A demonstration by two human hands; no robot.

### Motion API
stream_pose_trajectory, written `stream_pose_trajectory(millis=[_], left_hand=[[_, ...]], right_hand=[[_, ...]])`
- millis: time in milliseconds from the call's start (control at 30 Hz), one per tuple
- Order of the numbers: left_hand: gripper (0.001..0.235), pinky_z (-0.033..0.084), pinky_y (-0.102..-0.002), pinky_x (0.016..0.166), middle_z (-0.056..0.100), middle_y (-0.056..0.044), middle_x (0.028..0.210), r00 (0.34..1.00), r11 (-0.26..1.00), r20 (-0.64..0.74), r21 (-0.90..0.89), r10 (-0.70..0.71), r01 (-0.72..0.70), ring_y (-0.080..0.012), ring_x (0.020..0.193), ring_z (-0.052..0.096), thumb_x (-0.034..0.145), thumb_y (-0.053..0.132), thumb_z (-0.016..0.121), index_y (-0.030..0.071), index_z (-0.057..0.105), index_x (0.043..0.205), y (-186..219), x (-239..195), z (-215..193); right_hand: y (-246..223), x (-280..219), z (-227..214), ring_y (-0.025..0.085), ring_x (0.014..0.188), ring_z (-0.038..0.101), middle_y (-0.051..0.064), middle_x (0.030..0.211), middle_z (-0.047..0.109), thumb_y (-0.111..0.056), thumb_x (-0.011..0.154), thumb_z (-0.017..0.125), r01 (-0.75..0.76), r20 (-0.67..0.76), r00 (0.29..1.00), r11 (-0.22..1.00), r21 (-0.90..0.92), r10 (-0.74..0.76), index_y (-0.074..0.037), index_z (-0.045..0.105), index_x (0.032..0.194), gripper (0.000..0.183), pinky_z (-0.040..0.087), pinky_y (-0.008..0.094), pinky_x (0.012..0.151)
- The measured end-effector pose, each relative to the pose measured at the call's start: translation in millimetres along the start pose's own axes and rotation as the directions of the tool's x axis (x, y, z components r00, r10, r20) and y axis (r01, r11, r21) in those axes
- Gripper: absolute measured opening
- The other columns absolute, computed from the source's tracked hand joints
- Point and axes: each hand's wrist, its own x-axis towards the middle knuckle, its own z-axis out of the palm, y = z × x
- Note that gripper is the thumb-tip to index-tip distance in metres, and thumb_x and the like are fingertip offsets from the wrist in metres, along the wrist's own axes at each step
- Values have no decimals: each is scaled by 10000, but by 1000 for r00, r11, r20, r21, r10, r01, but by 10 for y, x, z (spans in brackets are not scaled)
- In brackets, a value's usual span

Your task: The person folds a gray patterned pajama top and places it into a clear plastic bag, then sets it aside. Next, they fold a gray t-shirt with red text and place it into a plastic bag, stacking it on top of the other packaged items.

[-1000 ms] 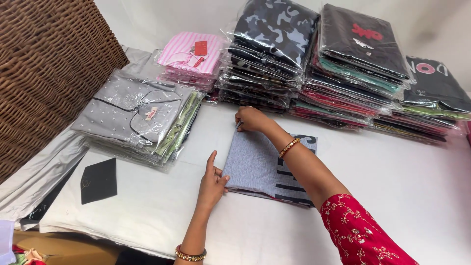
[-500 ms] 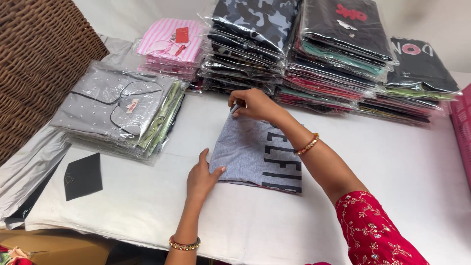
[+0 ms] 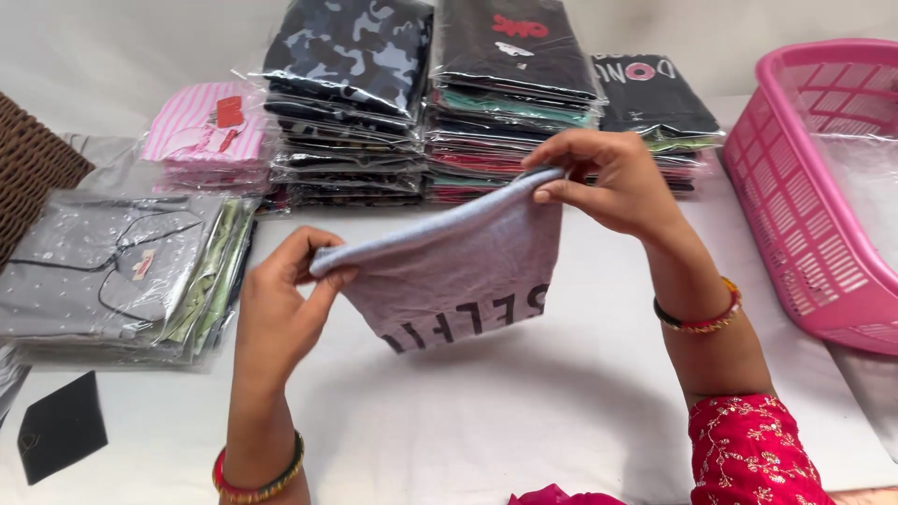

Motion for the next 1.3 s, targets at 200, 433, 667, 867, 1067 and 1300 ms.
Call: stream_pose_trajectory(millis=[200,433,667,867,1067,1300], left_hand=[[355,564,-270,826,764,-40,981,997,998,45,27,63,-64,-125,952,741,839,-28,753,54,680,1176,-146,568,256],[519,600,-292,836,801,-48,1071,982,976,154,173,105,-131,-197,946,792,801,-47,721,149,670,1279,-266,-462,514],[701,373,-443,1130,569,-85,1499,735,981,669,192,-113,-24,-308,1442,419,775,242,816,164,577,1430,-1008,-1131,739],[537,329,-450,1216,558,-22,1531,854,983,519,176,-50,-50,-267,1521,375,925,396,665,209,595,1423,-1260,-337,1177],[703,125,-576,1216,293,-34,1662,872,859,488,463,-42,-218,-295,1556,172,941,568,558,251,409,1551,-1822,12,1920],[811,34,-583,1233,198,6,1687,864,715,488,648,-127,-261,-265,1564,86,898,723,465,313,323,1583,-1940,-27,1969]], right_hand=[[500,-63,9,60,764,652,10,925,742,-64,843,845,-163,-113,979,986,42,167,-54,758,1095,267,535,221,671],[393,-1170,69,178,818,691,33,920,746,-37,784,837,150,2,988,974,-173,-151,-78,737,967,212,537,311,690],[661,-1823,260,278,1106,687,68,1184,745,-167,738,844,-140,549,805,972,-189,223,-90,754,1073,355,545,406,935],[1120,-1135,728,267,1248,639,62,1305,705,-327,891,738,-136,271,947,980,-144,171,-123,707,1237,403,505,416,1056],[1863,-764,1420,272,1539,191,42,1648,303,-562,918,572,-66,407,866,874,-481,289,-256,403,1538,712,136,568,1204],[2218,-880,1386,231,1587,55,-26,1709,174,-720,910,397,-132,351,841,787,-603,411,-355,301,1601,788,-16,610,1239]])
